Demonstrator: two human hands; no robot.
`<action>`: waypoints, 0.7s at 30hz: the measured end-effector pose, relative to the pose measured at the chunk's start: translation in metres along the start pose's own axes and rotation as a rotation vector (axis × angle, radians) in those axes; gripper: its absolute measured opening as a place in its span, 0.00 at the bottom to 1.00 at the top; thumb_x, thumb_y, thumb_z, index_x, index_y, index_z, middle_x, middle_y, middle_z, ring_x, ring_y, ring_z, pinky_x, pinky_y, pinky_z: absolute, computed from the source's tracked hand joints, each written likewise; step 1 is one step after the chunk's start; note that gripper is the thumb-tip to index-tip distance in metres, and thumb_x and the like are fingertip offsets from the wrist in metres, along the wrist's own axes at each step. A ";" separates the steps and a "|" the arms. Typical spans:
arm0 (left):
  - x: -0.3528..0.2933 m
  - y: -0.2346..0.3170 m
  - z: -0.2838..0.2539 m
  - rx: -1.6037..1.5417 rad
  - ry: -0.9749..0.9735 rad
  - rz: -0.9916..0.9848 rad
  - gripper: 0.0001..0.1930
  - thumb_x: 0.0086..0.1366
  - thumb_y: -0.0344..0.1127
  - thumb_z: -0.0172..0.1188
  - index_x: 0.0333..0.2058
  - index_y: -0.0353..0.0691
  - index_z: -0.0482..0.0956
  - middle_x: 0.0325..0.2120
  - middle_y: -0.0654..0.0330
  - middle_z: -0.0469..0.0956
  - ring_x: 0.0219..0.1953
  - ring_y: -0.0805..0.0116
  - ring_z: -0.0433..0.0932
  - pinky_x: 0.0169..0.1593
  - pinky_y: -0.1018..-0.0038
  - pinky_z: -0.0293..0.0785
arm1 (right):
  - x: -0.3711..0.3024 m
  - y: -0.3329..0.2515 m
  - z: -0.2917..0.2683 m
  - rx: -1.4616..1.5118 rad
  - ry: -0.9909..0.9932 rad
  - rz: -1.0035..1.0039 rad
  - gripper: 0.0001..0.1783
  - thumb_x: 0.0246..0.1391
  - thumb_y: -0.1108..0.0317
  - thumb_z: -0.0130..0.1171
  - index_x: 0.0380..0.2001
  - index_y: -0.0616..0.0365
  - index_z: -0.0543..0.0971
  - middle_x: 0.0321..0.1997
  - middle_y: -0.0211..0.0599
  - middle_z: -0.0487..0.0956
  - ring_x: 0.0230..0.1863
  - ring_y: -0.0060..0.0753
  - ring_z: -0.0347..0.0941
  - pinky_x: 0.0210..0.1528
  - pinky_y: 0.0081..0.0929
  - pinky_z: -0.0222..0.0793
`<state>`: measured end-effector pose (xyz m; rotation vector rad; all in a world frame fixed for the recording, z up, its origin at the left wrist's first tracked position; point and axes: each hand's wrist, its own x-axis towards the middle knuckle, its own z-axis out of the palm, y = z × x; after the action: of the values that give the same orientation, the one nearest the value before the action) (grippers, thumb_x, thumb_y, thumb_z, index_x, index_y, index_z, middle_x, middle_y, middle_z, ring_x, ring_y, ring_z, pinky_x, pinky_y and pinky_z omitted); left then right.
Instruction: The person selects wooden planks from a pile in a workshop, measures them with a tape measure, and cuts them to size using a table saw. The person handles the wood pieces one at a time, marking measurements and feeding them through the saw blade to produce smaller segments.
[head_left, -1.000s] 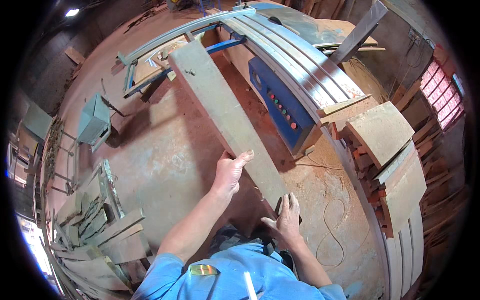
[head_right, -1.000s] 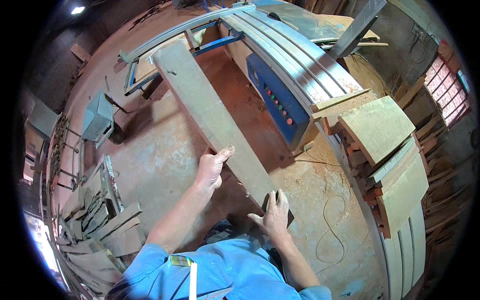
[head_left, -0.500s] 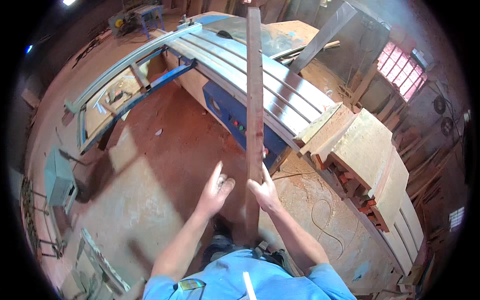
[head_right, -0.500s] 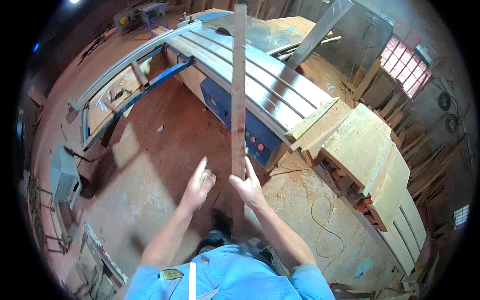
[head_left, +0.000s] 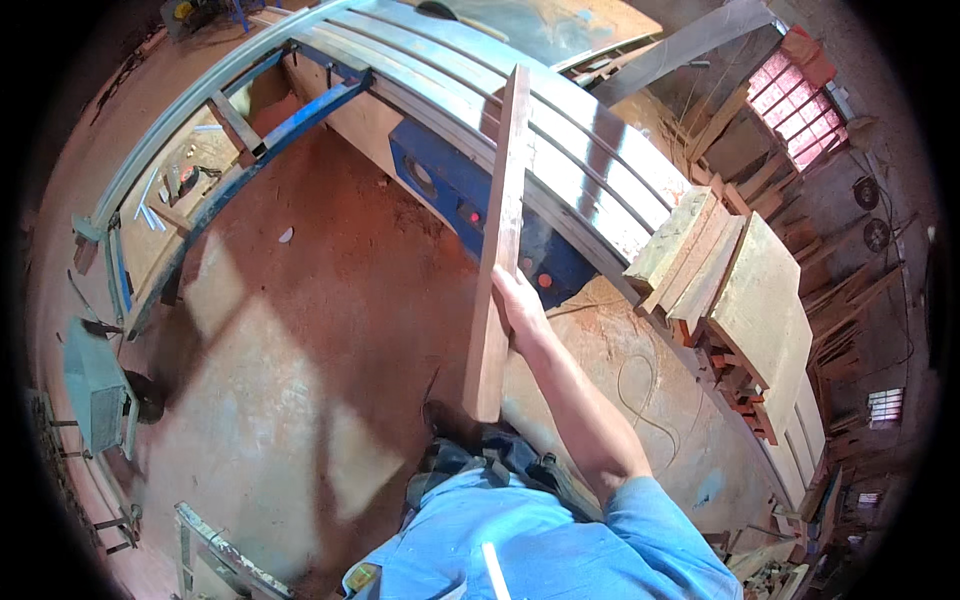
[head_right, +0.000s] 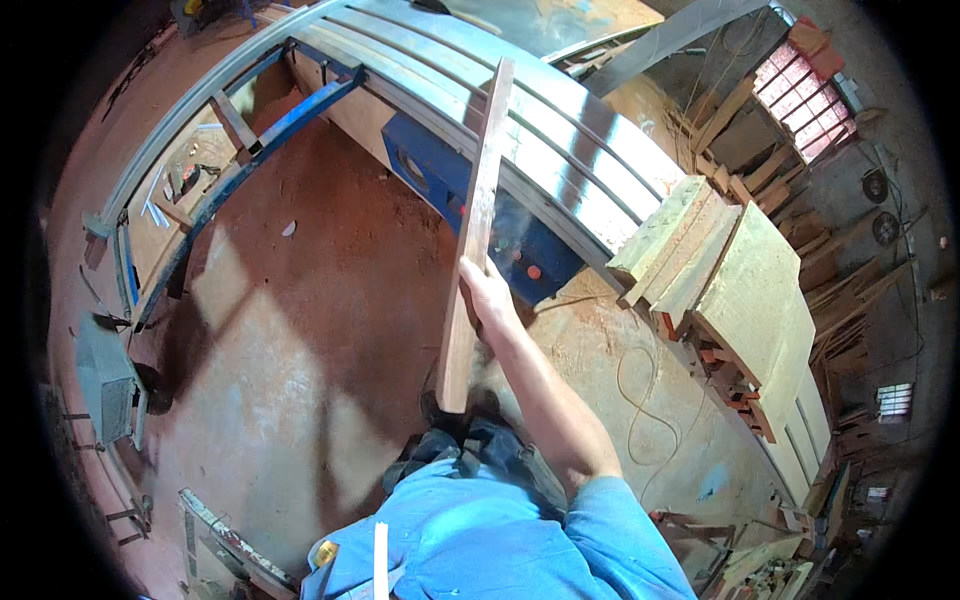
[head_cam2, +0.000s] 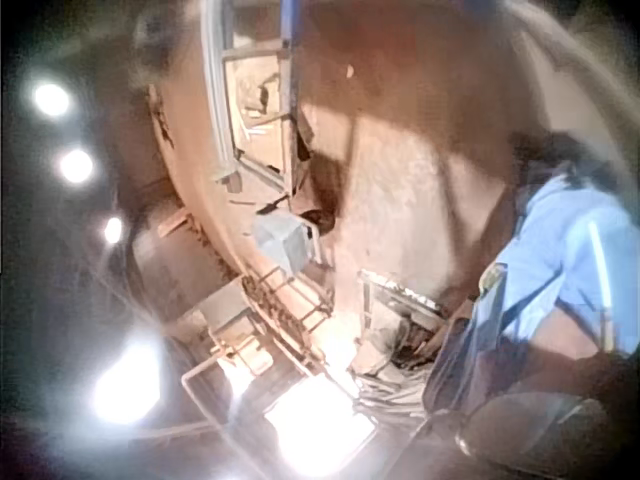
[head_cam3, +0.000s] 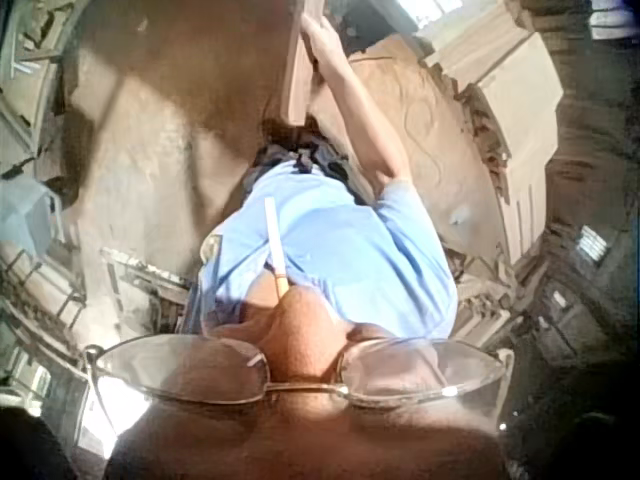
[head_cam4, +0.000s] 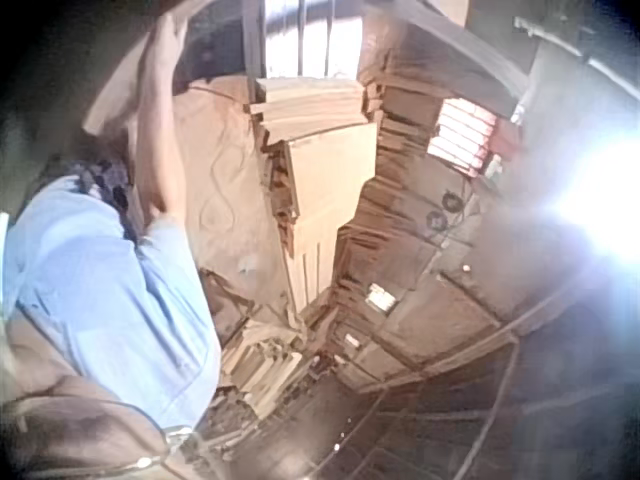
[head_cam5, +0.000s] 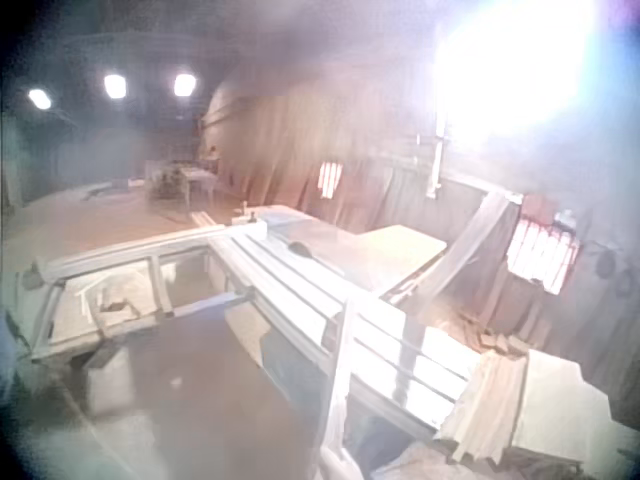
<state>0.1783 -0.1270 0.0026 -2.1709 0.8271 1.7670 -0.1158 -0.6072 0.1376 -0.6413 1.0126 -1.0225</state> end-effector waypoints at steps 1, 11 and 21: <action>-0.003 0.002 -0.005 -0.011 -0.006 0.001 0.33 0.72 0.49 0.50 0.64 0.26 0.61 0.59 0.37 0.69 0.60 0.50 0.70 0.61 0.62 0.66 | 0.006 -0.005 0.014 0.072 0.003 0.000 0.27 0.66 0.53 0.55 0.63 0.54 0.68 0.54 0.32 0.76 0.52 0.28 0.74 0.51 0.31 0.71; -0.055 0.234 -0.163 -0.930 0.126 0.624 0.36 0.71 0.53 0.56 0.68 0.36 0.58 0.57 0.47 0.72 0.54 0.53 0.77 0.49 0.55 0.80 | 0.074 -0.022 0.060 0.637 -0.288 0.264 0.41 0.60 0.27 0.47 0.57 0.52 0.75 0.53 0.38 0.80 0.55 0.41 0.76 0.57 0.49 0.73; -0.070 0.393 -0.212 -1.230 0.018 0.701 0.28 0.66 0.41 0.60 0.60 0.32 0.66 0.47 0.49 0.79 0.41 0.57 0.82 0.39 0.62 0.80 | 0.120 -0.013 0.049 0.380 -0.230 0.350 0.33 0.66 0.38 0.48 0.62 0.50 0.70 0.59 0.35 0.75 0.58 0.36 0.72 0.59 0.44 0.67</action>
<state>0.1291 -0.5342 0.1914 -2.7013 0.5663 3.2405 -0.0566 -0.7226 0.1234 -0.2478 0.6733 -0.7813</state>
